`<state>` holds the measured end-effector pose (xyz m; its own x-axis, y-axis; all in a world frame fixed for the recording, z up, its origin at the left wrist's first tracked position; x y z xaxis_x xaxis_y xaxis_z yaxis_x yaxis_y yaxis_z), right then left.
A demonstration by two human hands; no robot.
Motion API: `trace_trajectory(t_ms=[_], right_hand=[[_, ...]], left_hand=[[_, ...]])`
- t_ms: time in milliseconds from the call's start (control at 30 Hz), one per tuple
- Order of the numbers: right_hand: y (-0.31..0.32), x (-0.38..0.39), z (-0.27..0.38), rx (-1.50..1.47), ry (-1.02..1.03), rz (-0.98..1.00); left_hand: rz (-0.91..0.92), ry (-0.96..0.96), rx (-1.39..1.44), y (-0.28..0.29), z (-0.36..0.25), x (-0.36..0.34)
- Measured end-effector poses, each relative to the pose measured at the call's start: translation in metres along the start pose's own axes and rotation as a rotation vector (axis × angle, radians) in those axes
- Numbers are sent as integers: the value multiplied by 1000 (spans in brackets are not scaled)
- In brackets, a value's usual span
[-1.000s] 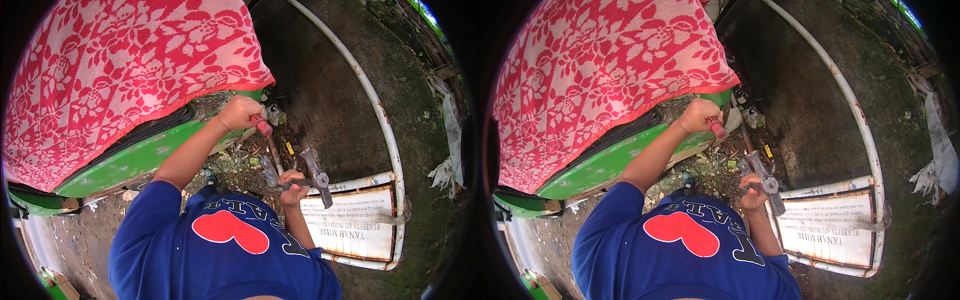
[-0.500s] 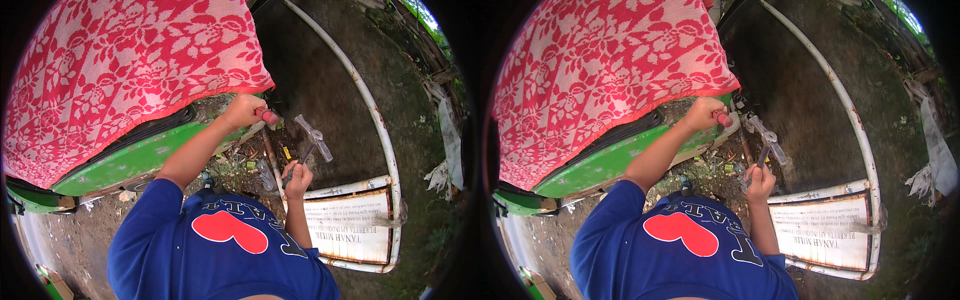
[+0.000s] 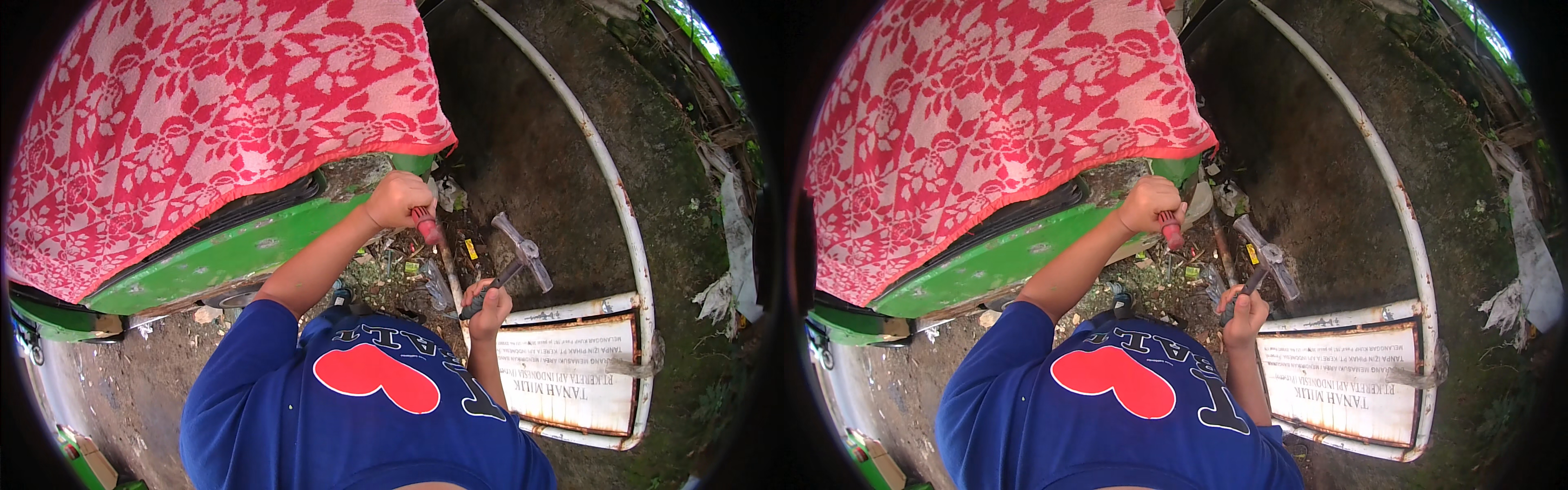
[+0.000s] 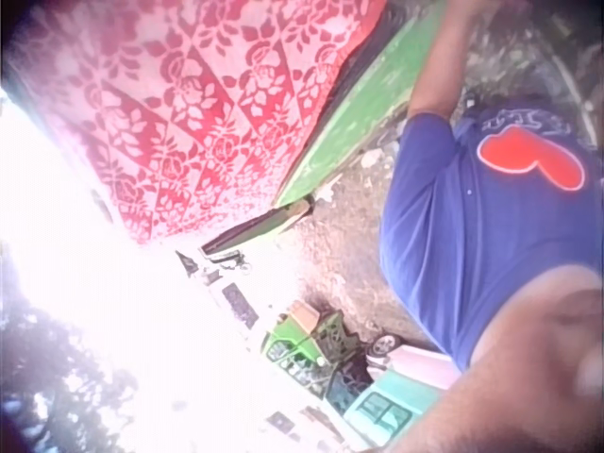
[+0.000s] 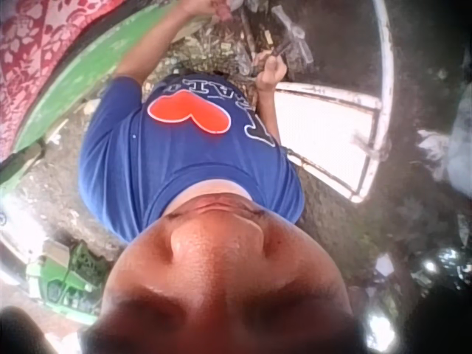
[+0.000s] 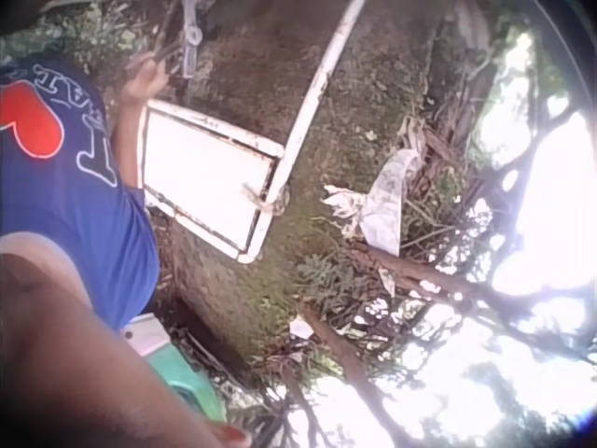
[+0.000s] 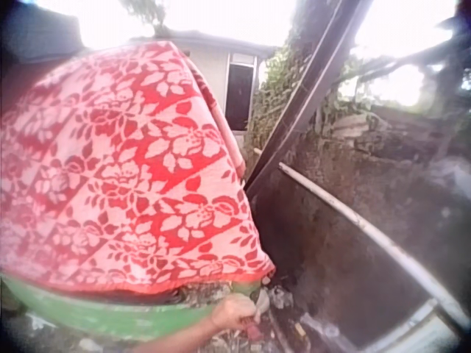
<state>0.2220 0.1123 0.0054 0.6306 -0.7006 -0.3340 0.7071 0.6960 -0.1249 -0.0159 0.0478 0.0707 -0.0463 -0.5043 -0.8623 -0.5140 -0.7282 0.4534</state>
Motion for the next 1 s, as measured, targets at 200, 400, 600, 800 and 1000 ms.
trace_trajectory(t_ms=[200, 400, 600, 800, 1000], right_hand=[[2, 0, -6, 48, -2, 10], [2, 4, -10, -21, -51, -9], [0, 9, -15, 93, -39, 62], [-13, 33, -18, 203, 187, 121], [-25, 28, -10, 539, 247, 173]], left_hand=[[21, 12, 18, 4, 0, -4], [77, -14, 30, 2, 3, -1], [203, -72, 27, -2, 6, 8], [260, -74, 30, -3, 8, 7], [235, -46, 52, 8, 12, 0]])
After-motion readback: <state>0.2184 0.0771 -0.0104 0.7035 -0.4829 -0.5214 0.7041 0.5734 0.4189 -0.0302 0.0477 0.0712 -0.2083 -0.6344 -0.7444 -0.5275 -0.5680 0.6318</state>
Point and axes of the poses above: each hand's wrist, its own x-axis away from the middle knuckle, its own y-axis out of the back of the hand, z = x × y, the point moved 6 cm from there along -x, towards the middle knuckle, and after that the axes turned 1 degree about z, right-handed, at the moved point
